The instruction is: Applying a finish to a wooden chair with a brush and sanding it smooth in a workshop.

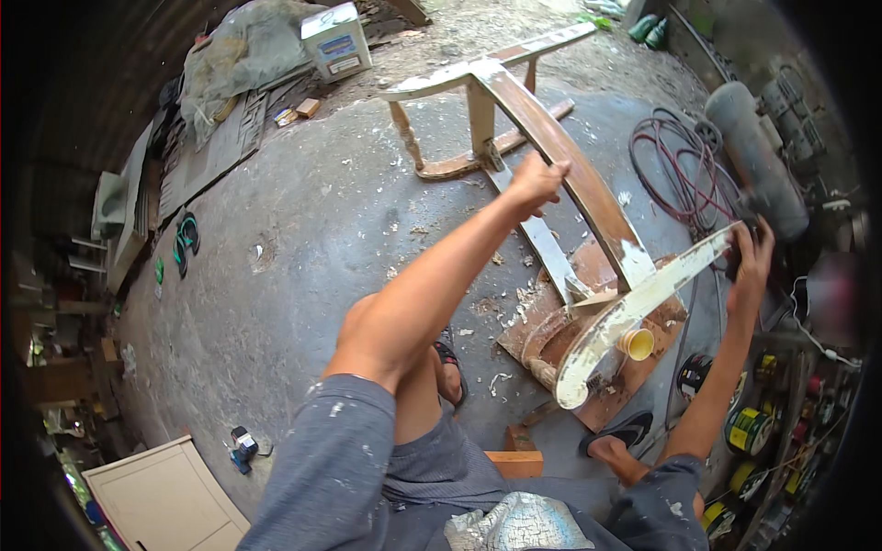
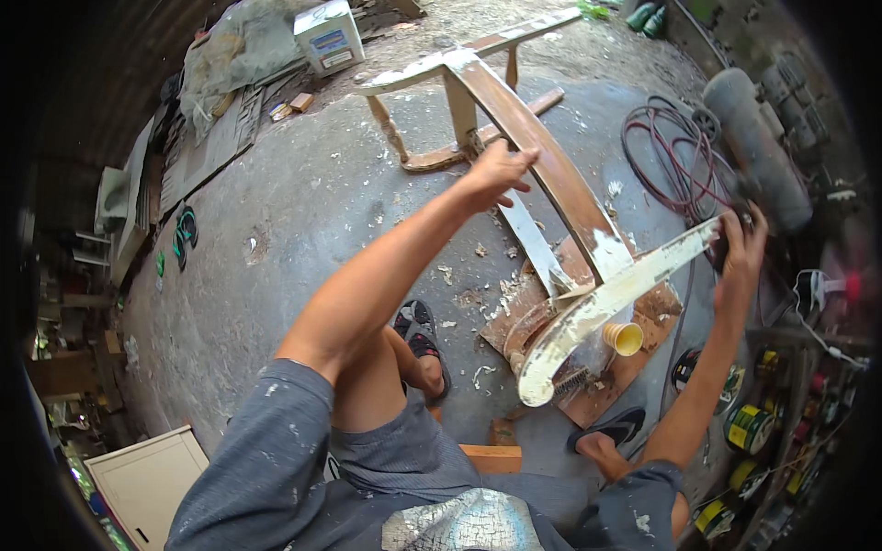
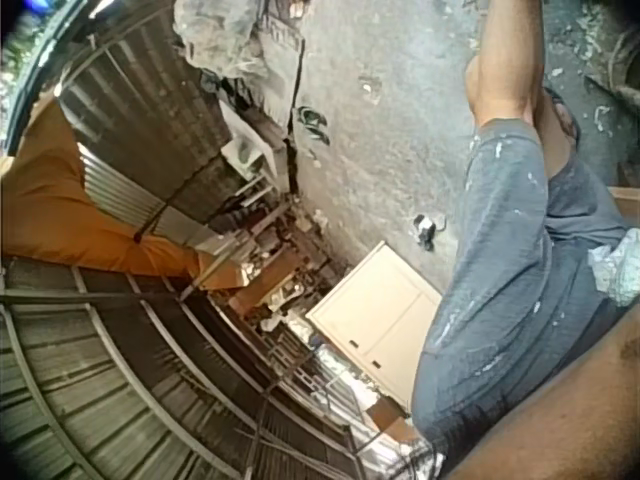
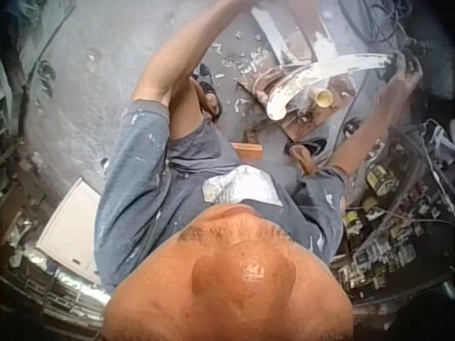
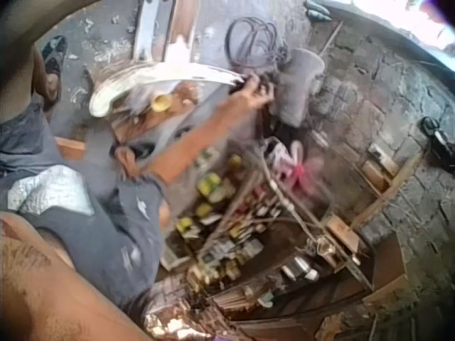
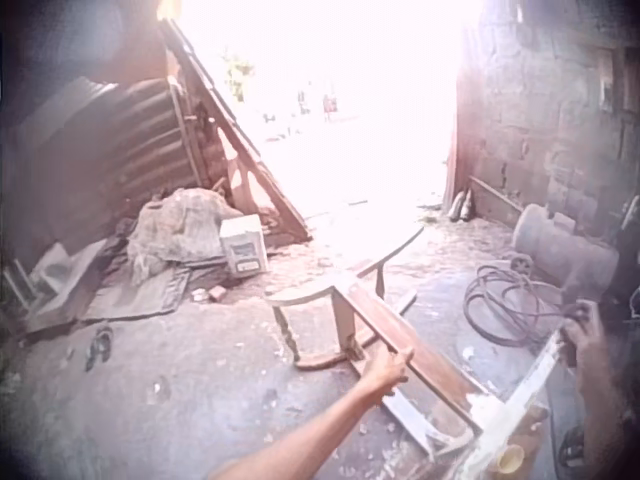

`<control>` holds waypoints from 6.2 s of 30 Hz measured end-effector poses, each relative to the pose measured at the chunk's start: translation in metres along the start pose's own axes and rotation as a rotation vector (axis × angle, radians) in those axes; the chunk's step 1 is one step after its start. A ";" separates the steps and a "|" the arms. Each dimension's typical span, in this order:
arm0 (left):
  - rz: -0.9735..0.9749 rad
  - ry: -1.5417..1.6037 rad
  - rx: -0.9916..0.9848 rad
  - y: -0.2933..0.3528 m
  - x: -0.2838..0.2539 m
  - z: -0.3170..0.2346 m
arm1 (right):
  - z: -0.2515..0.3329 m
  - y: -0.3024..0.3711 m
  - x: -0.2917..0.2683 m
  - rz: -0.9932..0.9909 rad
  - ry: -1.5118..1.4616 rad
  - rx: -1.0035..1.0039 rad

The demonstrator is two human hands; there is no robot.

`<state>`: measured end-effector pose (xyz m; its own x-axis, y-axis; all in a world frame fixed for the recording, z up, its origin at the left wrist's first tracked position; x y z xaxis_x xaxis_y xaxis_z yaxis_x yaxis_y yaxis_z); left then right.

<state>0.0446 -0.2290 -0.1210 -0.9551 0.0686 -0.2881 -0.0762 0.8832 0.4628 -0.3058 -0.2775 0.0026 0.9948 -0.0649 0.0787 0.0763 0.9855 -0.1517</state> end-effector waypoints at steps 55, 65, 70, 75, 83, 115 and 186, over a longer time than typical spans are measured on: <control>-0.260 -0.137 -0.066 -0.011 -0.004 -0.006 | -0.067 -0.023 0.494 0.765 1.538 -0.533; -0.240 -0.009 -0.095 -0.014 -0.001 0.005 | -0.063 0.009 0.493 0.759 1.515 -0.759; -0.227 -0.013 -0.045 -0.013 0.004 -0.002 | -0.074 0.023 0.500 0.834 1.592 -0.728; -0.284 -0.101 -0.043 -0.015 -0.002 0.002 | -0.071 0.005 0.509 0.799 1.561 -0.562; -0.266 -0.132 -0.054 -0.005 -0.004 -0.011 | -0.077 -0.067 0.479 0.716 1.481 -0.286; -0.161 0.023 0.005 -0.033 0.013 0.005 | -0.069 0.060 0.553 1.011 1.453 -0.879; -0.312 -0.054 0.265 -0.042 0.029 0.009 | -0.023 0.062 0.408 0.860 0.815 -0.412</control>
<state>0.0227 -0.2601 -0.1558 -0.8810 -0.2032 -0.4272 -0.2765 0.9540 0.1163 0.1066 -0.2466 0.0025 0.4741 0.3513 -0.8074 -0.7483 0.6440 -0.1591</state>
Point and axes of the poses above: each hand's wrist, its own y-axis away from the middle knuckle, its own x-axis out of the palm, z = x × y, the point moved 10 cm from there along -y, towards the middle knuckle, and after that the axes turned 12 degrees about -y, right-handed, at the moved point
